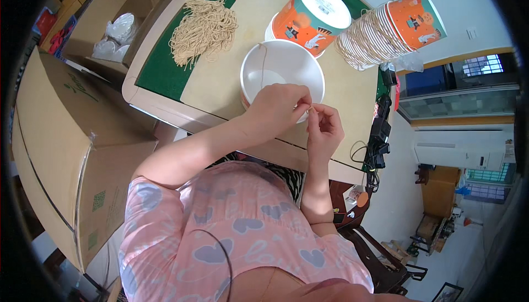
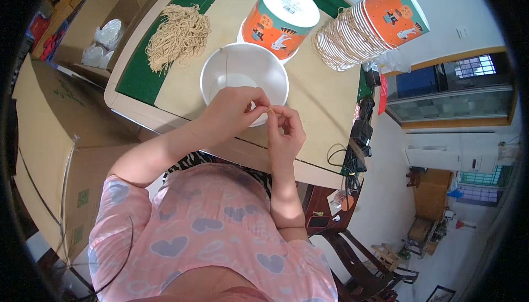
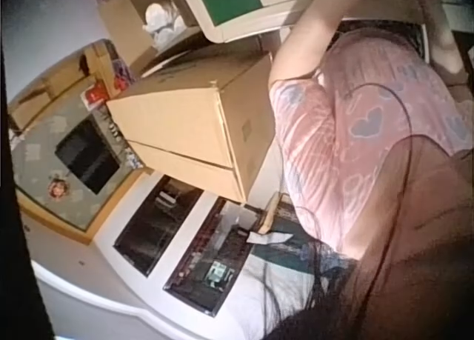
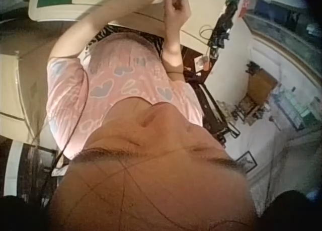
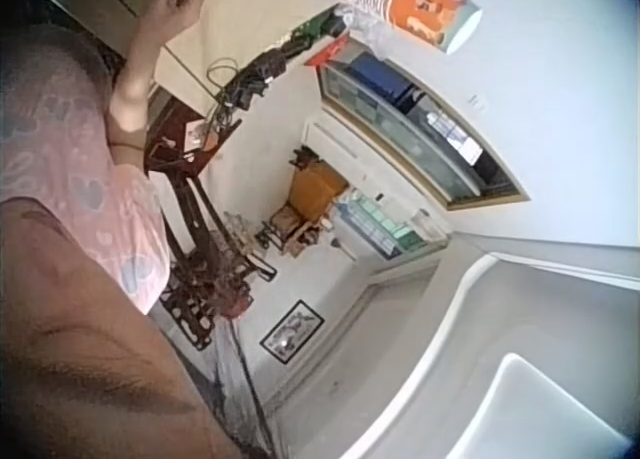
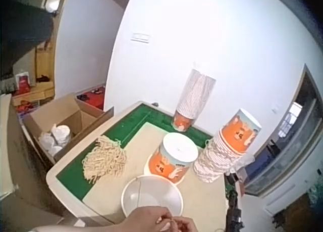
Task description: Placing rubber bands around individual paper bowls for organization.
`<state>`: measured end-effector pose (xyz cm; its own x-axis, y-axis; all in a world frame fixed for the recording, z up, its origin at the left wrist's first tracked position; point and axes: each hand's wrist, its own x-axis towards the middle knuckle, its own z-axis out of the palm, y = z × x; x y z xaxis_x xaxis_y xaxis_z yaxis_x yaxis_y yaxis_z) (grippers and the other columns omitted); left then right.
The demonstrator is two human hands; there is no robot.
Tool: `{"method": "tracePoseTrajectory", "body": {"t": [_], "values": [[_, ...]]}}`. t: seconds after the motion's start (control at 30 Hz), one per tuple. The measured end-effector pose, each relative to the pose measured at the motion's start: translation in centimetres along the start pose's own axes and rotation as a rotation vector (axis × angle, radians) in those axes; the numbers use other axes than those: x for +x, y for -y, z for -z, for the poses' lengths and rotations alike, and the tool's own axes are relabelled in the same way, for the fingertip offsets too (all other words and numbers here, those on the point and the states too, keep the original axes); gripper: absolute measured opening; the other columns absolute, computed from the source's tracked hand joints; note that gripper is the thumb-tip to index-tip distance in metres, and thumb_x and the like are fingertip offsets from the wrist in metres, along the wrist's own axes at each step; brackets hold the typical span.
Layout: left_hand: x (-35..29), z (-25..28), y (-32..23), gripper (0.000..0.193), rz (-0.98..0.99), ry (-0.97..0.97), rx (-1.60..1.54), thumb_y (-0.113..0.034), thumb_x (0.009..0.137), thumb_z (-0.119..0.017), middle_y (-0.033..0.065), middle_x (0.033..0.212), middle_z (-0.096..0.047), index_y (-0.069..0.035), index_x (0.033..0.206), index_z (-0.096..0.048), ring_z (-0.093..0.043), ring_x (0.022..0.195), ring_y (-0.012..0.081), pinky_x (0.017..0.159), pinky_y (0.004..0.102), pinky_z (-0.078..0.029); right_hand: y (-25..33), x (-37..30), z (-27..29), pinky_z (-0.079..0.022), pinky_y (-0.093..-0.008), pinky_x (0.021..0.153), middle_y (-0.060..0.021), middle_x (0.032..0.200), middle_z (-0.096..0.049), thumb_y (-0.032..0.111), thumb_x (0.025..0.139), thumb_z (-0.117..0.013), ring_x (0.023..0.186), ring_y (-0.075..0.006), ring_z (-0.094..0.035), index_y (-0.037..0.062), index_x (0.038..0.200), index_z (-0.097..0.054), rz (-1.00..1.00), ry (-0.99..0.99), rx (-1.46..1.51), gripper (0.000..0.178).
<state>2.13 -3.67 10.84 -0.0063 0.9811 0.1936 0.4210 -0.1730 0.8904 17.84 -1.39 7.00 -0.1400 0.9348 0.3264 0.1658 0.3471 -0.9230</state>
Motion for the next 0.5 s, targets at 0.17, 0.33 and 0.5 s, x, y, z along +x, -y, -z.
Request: {"method": "tracePoseTrajectory", "body": {"t": [0.17,0.33,0.5], "values": [[-0.2,-0.3,0.4,0.012,-0.085,-0.052,0.032,-0.014,0.084,-0.06,0.0119,0.078,-0.066,-0.004,0.088,-0.065,-0.064,0.065,0.0233,0.06,0.0328,-0.049,0.5,0.2,0.1,-0.031,-0.0144,0.05,0.0038,0.07,-0.056,0.0,0.087,-0.062,0.057,-0.0005,-0.045,0.0003,0.095,-0.061,-0.016,0.041,0.015,0.007],[-0.2,0.3,-0.1,0.01,-0.039,-0.079,-0.004,-0.011,0.082,-0.062,0.0111,0.074,-0.064,-0.002,0.086,-0.06,-0.061,0.06,0.0221,0.056,0.0328,-0.047,1.9,0.5,-0.1,-0.033,-0.0159,0.051,0.0025,0.072,-0.055,-0.001,0.083,-0.066,0.056,-0.0005,-0.041,0.0014,0.093,-0.062,-0.078,0.062,-0.017,0.011],[-0.1,0.7,0.5,0.01,-0.057,-0.085,-0.032,-0.01,0.082,-0.062,0.0107,0.073,-0.063,-0.001,0.086,-0.058,-0.06,0.059,0.0208,0.055,0.0318,-0.046,2.9,0.7,0.0,-0.034,-0.0171,0.05,0.0007,0.074,-0.058,0.001,0.081,-0.067,0.055,-0.0018,-0.041,0.0016,0.091,-0.061,-0.093,0.111,-0.055,0.012]]}}
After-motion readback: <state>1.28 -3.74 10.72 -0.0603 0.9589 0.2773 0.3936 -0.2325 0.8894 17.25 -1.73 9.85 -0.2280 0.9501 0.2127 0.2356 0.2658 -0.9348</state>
